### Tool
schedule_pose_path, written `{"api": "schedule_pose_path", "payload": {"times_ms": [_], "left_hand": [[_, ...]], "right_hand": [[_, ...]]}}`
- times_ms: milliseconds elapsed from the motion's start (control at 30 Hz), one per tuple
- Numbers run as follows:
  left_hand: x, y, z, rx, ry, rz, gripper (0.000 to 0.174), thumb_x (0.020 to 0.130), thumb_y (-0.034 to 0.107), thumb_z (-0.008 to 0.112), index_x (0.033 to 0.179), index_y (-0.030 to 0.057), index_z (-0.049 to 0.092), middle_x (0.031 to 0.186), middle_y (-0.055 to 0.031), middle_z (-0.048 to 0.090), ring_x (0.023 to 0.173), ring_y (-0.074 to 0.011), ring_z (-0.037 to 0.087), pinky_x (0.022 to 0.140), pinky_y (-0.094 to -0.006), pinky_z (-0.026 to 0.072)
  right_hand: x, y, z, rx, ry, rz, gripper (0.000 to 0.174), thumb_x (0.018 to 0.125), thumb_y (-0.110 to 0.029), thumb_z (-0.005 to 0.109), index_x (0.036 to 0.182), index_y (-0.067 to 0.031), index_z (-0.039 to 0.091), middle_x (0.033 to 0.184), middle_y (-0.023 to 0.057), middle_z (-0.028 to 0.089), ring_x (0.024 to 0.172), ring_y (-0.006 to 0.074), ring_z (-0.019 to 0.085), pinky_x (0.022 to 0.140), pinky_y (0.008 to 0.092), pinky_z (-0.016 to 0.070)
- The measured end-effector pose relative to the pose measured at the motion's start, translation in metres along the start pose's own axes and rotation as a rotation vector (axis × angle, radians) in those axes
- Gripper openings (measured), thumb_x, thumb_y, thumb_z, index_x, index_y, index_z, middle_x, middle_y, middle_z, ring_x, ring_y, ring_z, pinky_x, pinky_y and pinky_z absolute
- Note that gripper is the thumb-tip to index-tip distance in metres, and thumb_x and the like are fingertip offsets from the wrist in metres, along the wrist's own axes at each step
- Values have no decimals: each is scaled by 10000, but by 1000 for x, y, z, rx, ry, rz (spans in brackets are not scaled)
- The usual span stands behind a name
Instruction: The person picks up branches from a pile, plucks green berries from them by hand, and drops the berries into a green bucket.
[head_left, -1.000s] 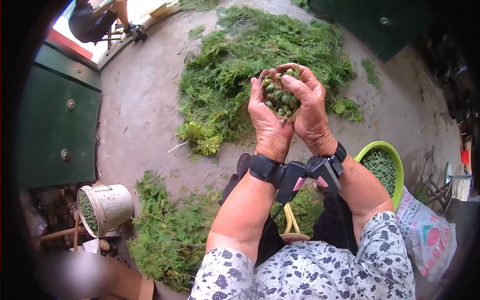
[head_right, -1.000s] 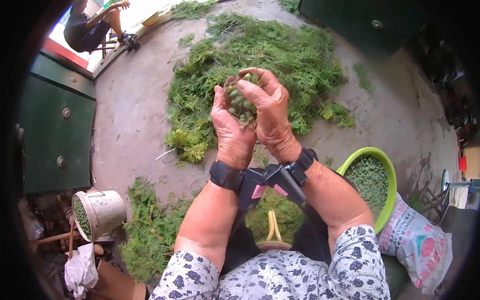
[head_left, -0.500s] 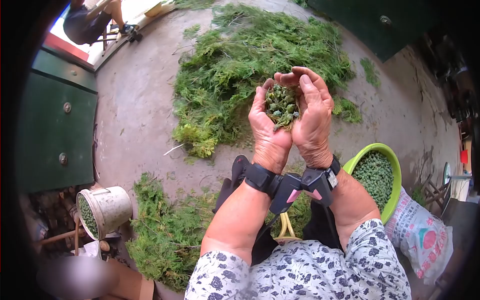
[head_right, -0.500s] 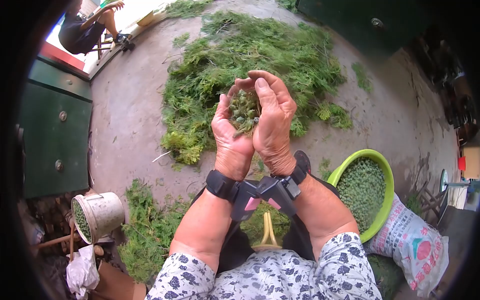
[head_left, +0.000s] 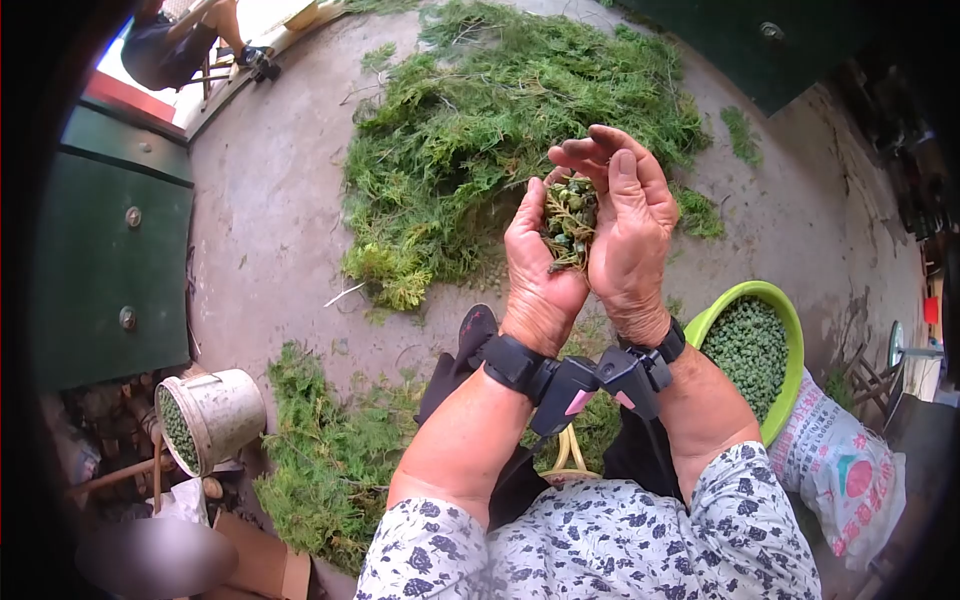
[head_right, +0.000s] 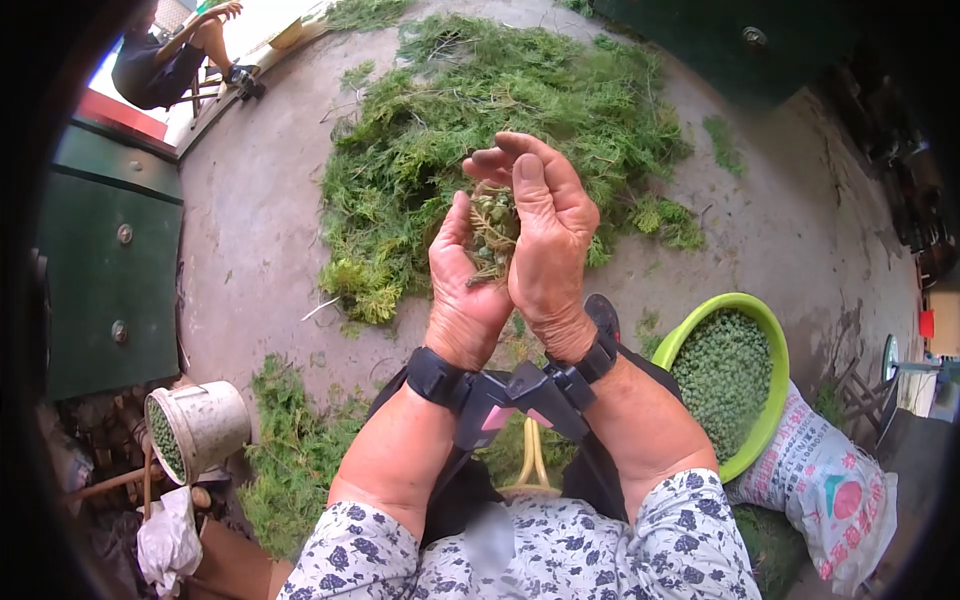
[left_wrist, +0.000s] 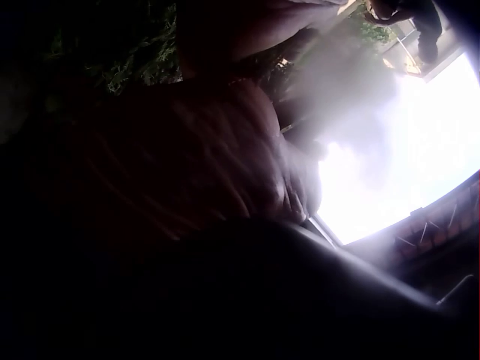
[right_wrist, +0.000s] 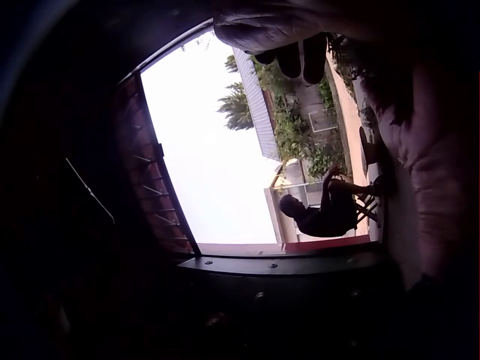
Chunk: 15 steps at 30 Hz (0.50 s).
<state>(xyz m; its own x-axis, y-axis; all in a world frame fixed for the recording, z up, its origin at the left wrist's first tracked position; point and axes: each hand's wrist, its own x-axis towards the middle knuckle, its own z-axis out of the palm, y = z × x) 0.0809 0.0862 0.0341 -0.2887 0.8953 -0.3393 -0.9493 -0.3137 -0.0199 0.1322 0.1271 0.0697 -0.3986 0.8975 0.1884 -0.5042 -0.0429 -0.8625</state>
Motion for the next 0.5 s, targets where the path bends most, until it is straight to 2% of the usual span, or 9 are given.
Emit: {"api": "schedule_pose_path", "payload": {"times_ms": [67,167,267,367,467,500], "left_hand": [[-1,0,3,-35,4,-14,340,962,344,437,1106,63,562,1064,-103,620,979,-241,595,894,-381,479],[8,0,-5,-71,41,3,321,954,343,461,1066,65,576,1055,-102,622,954,-243,606,870,-383,493],[11,2,-6,-65,69,10,318,951,345,470,1056,63,574,1051,-99,623,935,-250,613,844,-388,507],[12,3,-2,-64,82,12,325,950,349,471,1079,64,558,1047,-96,623,926,-258,616,823,-394,519],[12,5,0,-100,69,10,309,940,332,485,1062,61,569,1026,-119,622,954,-274,600,862,-413,496],[11,6,0,-116,60,8,300,936,323,493,1048,59,578,1016,-131,622,969,-281,591,885,-421,482]], "right_hand": [[-2,-1,1,14,-10,-19,301,972,-207,458,1146,26,535,1028,150,631,978,254,610,889,358,470],[2,0,2,53,-11,-63,281,976,-201,460,1143,6,553,1051,114,634,973,204,616,816,287,483],[9,-3,1,60,-29,-70,303,977,-209,455,1173,7,539,1078,112,629,1004,218,606,827,299,481],[16,-9,5,168,18,-13,349,975,-227,444,1194,36,509,1142,169,598,1085,293,569,935,381,443],[21,-16,0,80,-63,104,356,971,-233,450,1191,40,515,1127,165,606,1089,286,569,934,372,448],[22,-15,-3,41,-103,103,337,968,-221,460,1181,31,531,1104,150,619,1063,260,581,894,348,464]]}}
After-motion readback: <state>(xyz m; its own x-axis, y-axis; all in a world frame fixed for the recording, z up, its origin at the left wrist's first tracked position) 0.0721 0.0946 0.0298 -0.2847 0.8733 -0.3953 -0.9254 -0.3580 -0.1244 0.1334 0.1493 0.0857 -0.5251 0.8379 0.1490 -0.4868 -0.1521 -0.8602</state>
